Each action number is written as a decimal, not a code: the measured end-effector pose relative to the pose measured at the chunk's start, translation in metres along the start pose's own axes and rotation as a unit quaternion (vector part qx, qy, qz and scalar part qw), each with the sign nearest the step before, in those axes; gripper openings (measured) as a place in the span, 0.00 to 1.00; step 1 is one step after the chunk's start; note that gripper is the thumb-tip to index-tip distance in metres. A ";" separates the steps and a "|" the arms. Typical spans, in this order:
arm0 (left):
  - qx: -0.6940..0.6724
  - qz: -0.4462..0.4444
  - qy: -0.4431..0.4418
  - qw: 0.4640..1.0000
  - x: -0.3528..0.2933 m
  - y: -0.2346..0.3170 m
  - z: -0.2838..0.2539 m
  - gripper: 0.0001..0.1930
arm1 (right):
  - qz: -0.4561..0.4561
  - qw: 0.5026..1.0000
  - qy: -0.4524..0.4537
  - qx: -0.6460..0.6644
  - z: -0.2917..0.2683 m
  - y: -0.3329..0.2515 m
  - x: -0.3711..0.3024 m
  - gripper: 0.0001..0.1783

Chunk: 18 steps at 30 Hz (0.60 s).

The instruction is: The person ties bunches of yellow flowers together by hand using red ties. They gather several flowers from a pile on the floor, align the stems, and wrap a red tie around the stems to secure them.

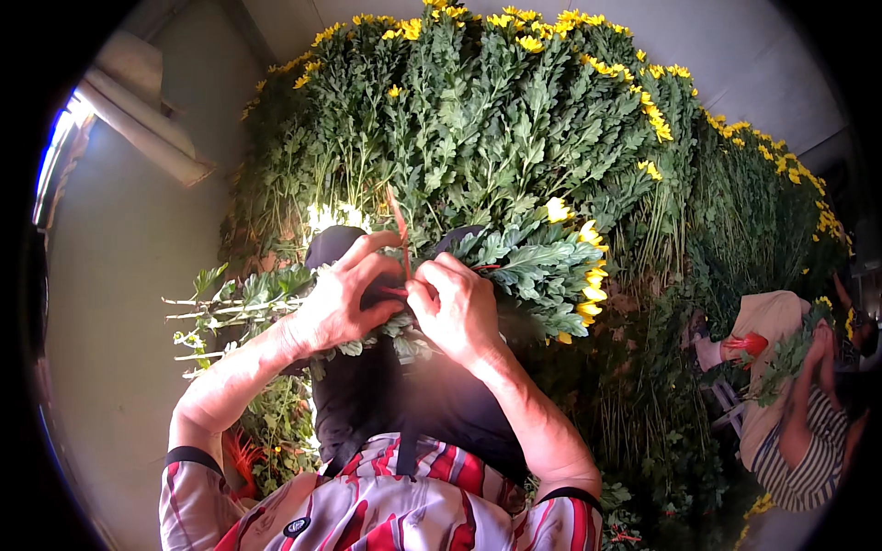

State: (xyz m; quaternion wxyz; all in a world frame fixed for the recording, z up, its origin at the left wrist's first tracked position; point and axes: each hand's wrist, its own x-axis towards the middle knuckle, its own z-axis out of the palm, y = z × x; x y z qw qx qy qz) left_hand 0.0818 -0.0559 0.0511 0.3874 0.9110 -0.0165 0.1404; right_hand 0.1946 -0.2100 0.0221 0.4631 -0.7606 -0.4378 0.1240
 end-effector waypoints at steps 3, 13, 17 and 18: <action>0.060 -0.002 -0.024 0.998 -0.002 -0.010 0.001 0.11 | 0.020 0.999 -0.007 0.037 -0.002 0.000 0.000 0.06; 0.136 0.134 0.030 0.981 -0.004 -0.005 0.010 0.13 | -0.018 0.998 -0.060 -0.001 -0.013 0.000 0.001 0.05; 0.076 0.074 0.039 0.994 -0.004 -0.007 0.011 0.10 | -0.068 0.996 -0.031 0.041 -0.010 0.002 0.000 0.04; 0.054 0.056 0.052 0.996 -0.004 -0.008 0.013 0.09 | -0.046 0.997 -0.040 0.053 -0.010 0.001 0.000 0.04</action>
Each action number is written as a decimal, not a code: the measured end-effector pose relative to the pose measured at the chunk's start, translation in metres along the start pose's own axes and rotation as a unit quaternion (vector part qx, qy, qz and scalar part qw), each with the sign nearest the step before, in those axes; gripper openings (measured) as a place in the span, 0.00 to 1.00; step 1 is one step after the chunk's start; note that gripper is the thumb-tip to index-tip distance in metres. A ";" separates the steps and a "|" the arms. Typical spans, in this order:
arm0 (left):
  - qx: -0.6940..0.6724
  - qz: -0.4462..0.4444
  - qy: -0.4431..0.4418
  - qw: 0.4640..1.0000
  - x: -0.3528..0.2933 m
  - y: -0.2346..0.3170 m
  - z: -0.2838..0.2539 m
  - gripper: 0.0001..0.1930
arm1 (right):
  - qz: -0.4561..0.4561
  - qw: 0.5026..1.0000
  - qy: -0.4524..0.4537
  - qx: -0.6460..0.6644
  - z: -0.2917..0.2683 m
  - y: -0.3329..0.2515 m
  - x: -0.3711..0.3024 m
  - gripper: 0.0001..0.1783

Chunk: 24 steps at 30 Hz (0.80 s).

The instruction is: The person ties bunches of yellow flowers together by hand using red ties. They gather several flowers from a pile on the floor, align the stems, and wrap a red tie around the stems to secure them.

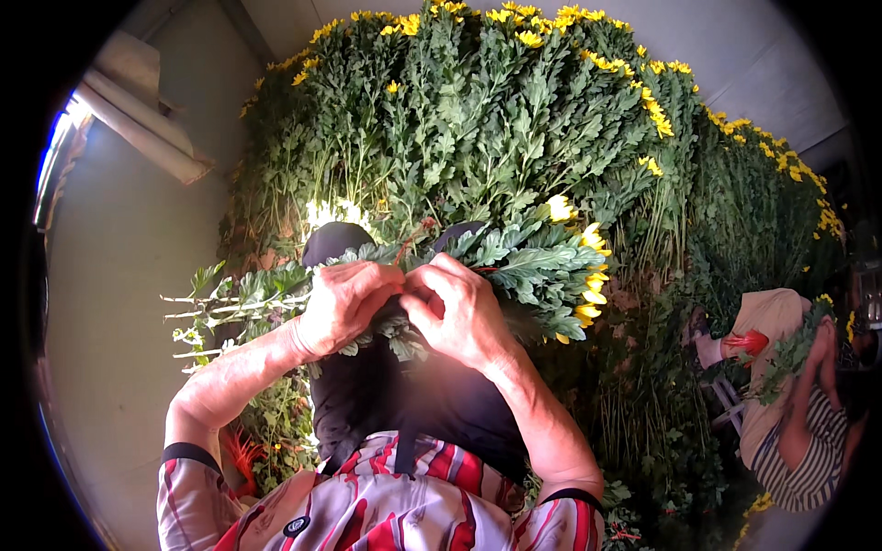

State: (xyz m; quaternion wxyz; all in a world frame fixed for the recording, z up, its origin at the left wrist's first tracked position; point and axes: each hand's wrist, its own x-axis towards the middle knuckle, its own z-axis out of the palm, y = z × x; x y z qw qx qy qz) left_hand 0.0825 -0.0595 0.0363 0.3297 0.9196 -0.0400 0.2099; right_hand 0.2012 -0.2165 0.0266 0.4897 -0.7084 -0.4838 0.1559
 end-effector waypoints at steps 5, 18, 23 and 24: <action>-0.069 -0.110 -0.016 0.991 0.002 0.008 -0.001 0.08 | 0.019 1.000 -0.002 0.013 0.002 0.002 -0.005 0.05; -0.068 -0.052 -0.012 0.996 -0.007 0.010 -0.014 0.09 | -0.030 0.963 0.033 -0.266 -0.027 -0.028 -0.016 0.03; -0.022 -0.050 0.007 0.998 -0.051 -0.012 -0.016 0.09 | -0.018 0.958 0.045 -0.283 -0.038 -0.009 -0.034 0.09; -0.029 -0.020 0.039 0.999 -0.057 -0.019 -0.013 0.13 | -0.024 0.951 0.047 -0.304 -0.037 -0.018 -0.034 0.13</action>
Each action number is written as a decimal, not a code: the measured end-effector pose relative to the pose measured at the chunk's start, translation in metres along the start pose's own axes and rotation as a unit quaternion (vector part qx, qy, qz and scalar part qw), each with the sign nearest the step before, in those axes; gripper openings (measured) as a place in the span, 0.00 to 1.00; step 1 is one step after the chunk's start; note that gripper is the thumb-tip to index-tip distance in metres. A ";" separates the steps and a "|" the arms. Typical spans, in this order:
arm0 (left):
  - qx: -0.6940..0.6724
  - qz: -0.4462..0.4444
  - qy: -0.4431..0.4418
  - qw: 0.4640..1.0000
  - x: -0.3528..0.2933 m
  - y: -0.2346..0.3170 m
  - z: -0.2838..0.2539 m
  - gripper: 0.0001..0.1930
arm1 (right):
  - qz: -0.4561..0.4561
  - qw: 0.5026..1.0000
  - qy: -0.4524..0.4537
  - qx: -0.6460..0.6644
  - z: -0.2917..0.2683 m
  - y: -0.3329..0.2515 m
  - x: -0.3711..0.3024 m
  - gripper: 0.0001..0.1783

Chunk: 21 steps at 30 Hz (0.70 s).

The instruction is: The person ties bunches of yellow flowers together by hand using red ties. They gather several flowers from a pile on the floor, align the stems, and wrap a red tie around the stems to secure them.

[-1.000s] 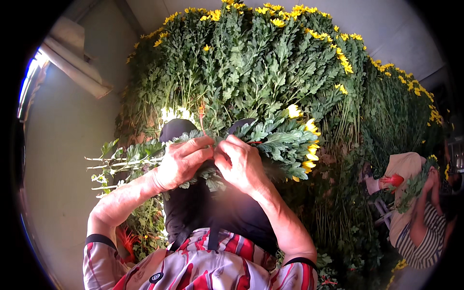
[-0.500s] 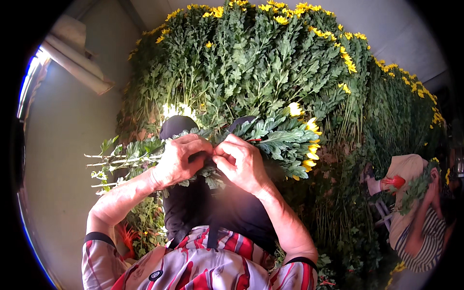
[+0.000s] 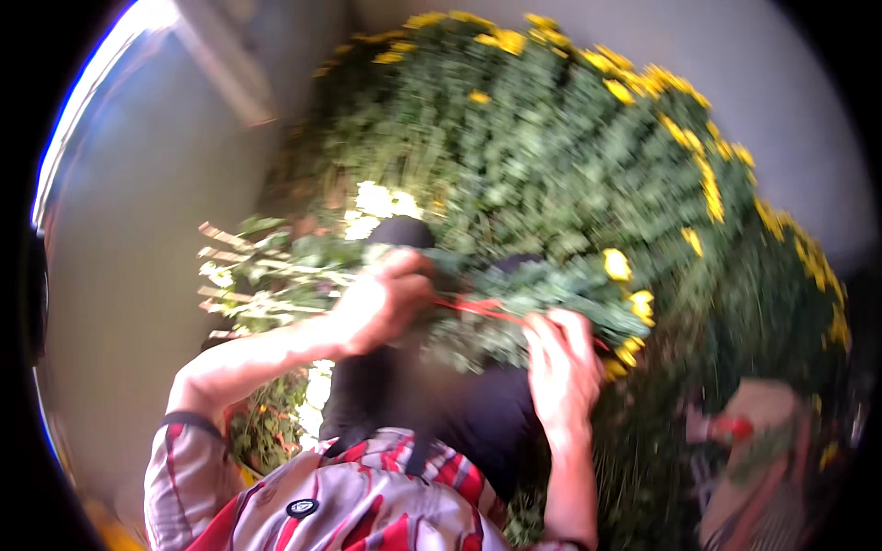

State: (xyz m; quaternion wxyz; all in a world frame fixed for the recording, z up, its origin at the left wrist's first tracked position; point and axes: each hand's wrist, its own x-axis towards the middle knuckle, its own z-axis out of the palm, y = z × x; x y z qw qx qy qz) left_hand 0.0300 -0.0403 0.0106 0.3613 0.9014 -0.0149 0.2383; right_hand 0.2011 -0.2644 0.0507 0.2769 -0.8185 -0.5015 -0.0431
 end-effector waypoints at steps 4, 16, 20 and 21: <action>0.067 0.066 0.084 0.992 0.028 0.060 0.007 0.24 | -0.067 0.985 -0.070 -0.146 -0.018 -0.053 0.014 0.36; 0.167 -0.037 0.028 0.985 -0.068 0.067 -0.020 0.27 | -0.068 0.984 -0.158 -0.038 0.009 0.022 0.046 0.35; 0.186 -0.119 0.003 0.975 -0.092 0.050 -0.061 0.31 | 0.015 0.990 -0.139 -0.013 -0.011 0.051 0.043 0.30; 0.205 -0.141 0.017 0.968 -0.097 0.043 -0.065 0.34 | 0.020 0.989 -0.148 -0.010 -0.019 0.040 0.046 0.27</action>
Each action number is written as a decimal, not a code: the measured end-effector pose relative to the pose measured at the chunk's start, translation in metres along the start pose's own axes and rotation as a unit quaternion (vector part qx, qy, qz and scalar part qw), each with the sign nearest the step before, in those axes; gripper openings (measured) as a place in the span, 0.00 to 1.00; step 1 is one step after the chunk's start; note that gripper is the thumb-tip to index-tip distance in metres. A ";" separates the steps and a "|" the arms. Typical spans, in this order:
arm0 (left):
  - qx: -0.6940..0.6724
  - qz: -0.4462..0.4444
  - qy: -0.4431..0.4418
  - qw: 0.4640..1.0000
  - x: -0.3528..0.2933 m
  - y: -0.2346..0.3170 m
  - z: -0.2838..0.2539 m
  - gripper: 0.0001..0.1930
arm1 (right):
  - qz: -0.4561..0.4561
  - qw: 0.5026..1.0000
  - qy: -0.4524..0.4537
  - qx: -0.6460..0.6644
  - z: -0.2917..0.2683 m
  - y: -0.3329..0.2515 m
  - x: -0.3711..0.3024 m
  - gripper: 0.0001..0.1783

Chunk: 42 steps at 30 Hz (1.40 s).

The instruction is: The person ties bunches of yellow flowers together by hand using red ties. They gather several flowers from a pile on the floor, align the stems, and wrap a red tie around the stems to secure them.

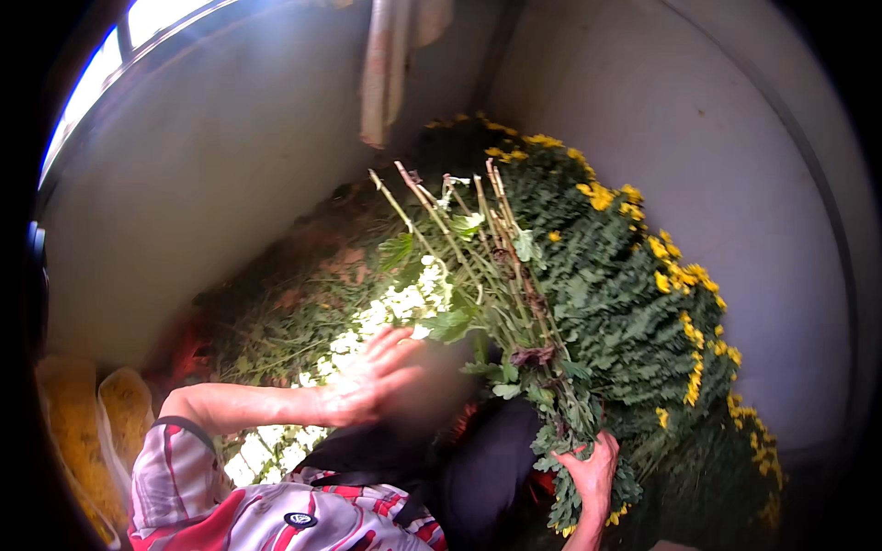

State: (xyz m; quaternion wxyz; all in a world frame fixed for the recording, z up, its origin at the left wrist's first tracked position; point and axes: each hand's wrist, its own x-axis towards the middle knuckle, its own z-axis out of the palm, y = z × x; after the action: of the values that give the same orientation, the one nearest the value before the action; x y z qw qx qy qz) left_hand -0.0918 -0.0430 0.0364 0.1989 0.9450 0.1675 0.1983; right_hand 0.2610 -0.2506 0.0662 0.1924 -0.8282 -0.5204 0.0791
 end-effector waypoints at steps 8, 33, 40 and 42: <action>0.176 -0.030 0.204 0.962 0.145 -0.098 -0.024 0.37 | 0.107 0.993 0.049 -0.019 -0.019 0.011 -0.033 0.28; 0.057 0.119 -0.248 0.960 0.236 -0.193 0.153 0.32 | 0.548 0.751 -0.124 -0.347 -0.075 0.040 -0.376 0.23; 0.034 0.188 -0.212 0.958 0.225 -0.166 0.154 0.27 | 0.675 0.608 -0.241 -0.341 0.044 0.066 -0.567 0.46; 0.078 0.104 -0.257 0.958 0.240 -0.192 0.143 0.28 | 0.666 0.622 -0.246 -0.331 0.037 0.085 -0.537 0.43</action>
State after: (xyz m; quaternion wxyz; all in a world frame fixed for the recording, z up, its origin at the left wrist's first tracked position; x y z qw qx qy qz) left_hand 0.1330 0.1738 -0.0954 0.1387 0.9889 0.0264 -0.0454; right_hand 0.0807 -0.7537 -0.0388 -0.3354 -0.9055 0.1545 0.2090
